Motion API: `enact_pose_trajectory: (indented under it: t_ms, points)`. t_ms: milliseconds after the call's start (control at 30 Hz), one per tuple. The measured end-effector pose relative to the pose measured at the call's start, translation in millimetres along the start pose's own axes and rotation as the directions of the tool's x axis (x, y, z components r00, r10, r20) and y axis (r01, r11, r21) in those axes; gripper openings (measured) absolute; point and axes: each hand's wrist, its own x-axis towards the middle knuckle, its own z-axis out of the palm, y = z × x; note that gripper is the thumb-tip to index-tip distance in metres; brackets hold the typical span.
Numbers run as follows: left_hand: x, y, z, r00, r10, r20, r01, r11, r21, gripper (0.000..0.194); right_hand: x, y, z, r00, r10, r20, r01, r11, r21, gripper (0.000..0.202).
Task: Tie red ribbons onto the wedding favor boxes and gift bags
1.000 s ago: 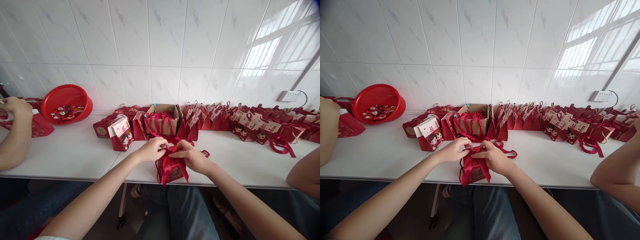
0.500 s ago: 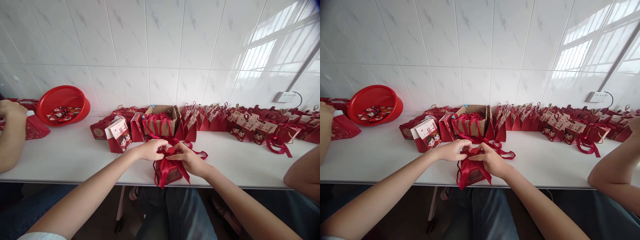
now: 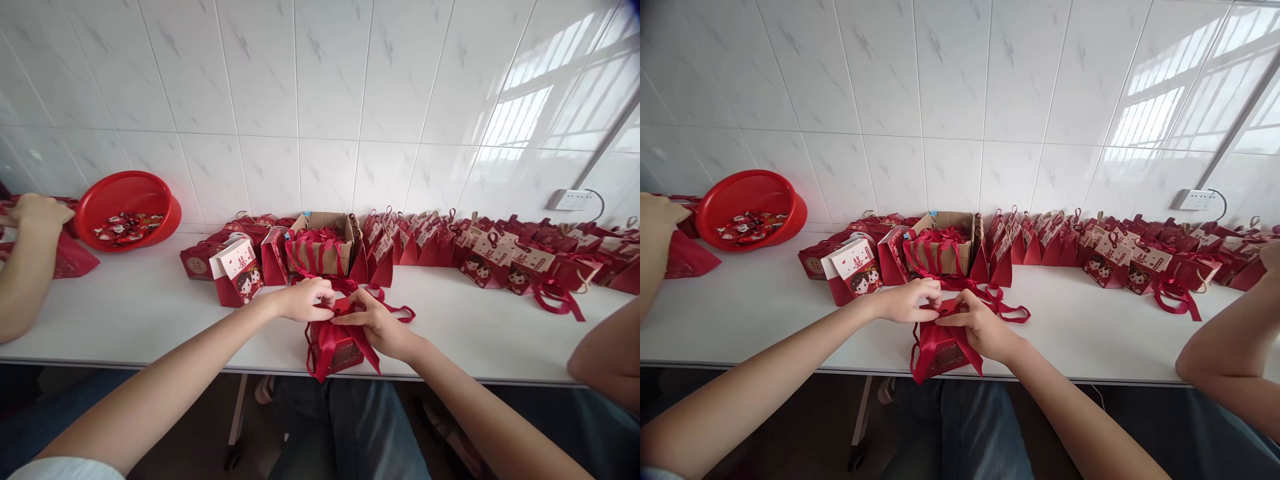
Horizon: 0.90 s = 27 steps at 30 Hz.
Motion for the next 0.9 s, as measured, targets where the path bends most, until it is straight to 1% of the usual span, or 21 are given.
enact_pose_trajectory:
  t_ms: [100, 167, 367, 467, 533, 600, 633, 700, 733, 767, 833, 900]
  points:
    - [4.0, -3.3, -2.4, 1.000, -0.003, 0.016, 0.004, 0.999, -0.049, 0.021, 0.2, -0.6, -0.5, 1.000, 0.015, 0.002, -0.015, 1.000, 0.013, 0.046]
    - [5.7, -7.9, -2.6, 1.000, -0.011, 0.008, 0.011, 0.997, -0.077, 0.026, 0.2, -1.0, -0.3, 1.000, 0.010, 0.006, -0.010, 1.000, 0.024, 0.046]
    - [0.3, -24.3, 4.4, 0.995, -0.063, -0.074, 0.052, 0.990, -0.132, 0.028, -1.8, 1.5, 3.5, 1.000, 0.016, 0.026, -0.017, 0.999, 0.028, 0.057]
    - [-5.0, -21.1, 10.9, 0.984, -0.105, -0.141, 0.079, 0.981, -0.178, 0.027, -1.6, 0.5, 3.6, 1.000, 0.010, -0.002, -0.010, 0.999, 0.049, 0.054]
    - [-6.9, -14.7, 16.6, 0.972, -0.141, -0.188, 0.097, 0.969, -0.226, 0.024, 0.0, -2.4, 2.9, 0.998, 0.033, -0.060, -0.029, 0.997, 0.071, 0.047]
    - [-7.2, -7.9, 23.0, 0.956, -0.186, -0.225, 0.119, 0.952, -0.282, 0.024, 2.3, -6.1, 2.3, 0.984, 0.104, -0.142, -0.086, 0.989, 0.123, 0.036]
    - [-6.9, -5.1, 26.3, 0.947, -0.211, -0.241, 0.131, 0.942, -0.311, 0.025, 3.3, -7.7, 2.1, 0.970, 0.156, -0.185, -0.128, 0.980, 0.153, 0.030]
    - [-5.9, -1.5, 32.5, 0.926, -0.262, -0.270, 0.154, 0.919, -0.363, 0.029, 4.7, -9.4, 1.6, 0.930, 0.268, -0.250, -0.221, 0.954, 0.202, 0.018]
    - [-5.5, -0.6, 35.2, 0.916, -0.285, -0.282, 0.164, 0.908, -0.385, 0.031, 5.0, -9.4, 1.1, 0.911, 0.315, -0.267, -0.263, 0.941, 0.215, 0.017]
    - [-5.2, 0.0, 37.6, 0.906, -0.305, -0.293, 0.172, 0.898, -0.405, 0.032, 5.0, -8.8, 0.3, 0.895, 0.351, -0.275, -0.297, 0.929, 0.220, 0.019]
    - [-4.9, 0.5, 41.4, 0.891, -0.335, -0.307, 0.179, 0.880, -0.440, 0.033, 4.5, -7.0, -2.0, 0.880, 0.401, -0.256, -0.350, 0.910, 0.222, 0.022]
    - [-5.0, 0.9, 43.8, 0.882, -0.353, -0.314, 0.180, 0.866, -0.467, 0.034, 4.1, -5.6, -4.4, 0.871, 0.438, -0.222, -0.393, 0.893, 0.221, 0.019]
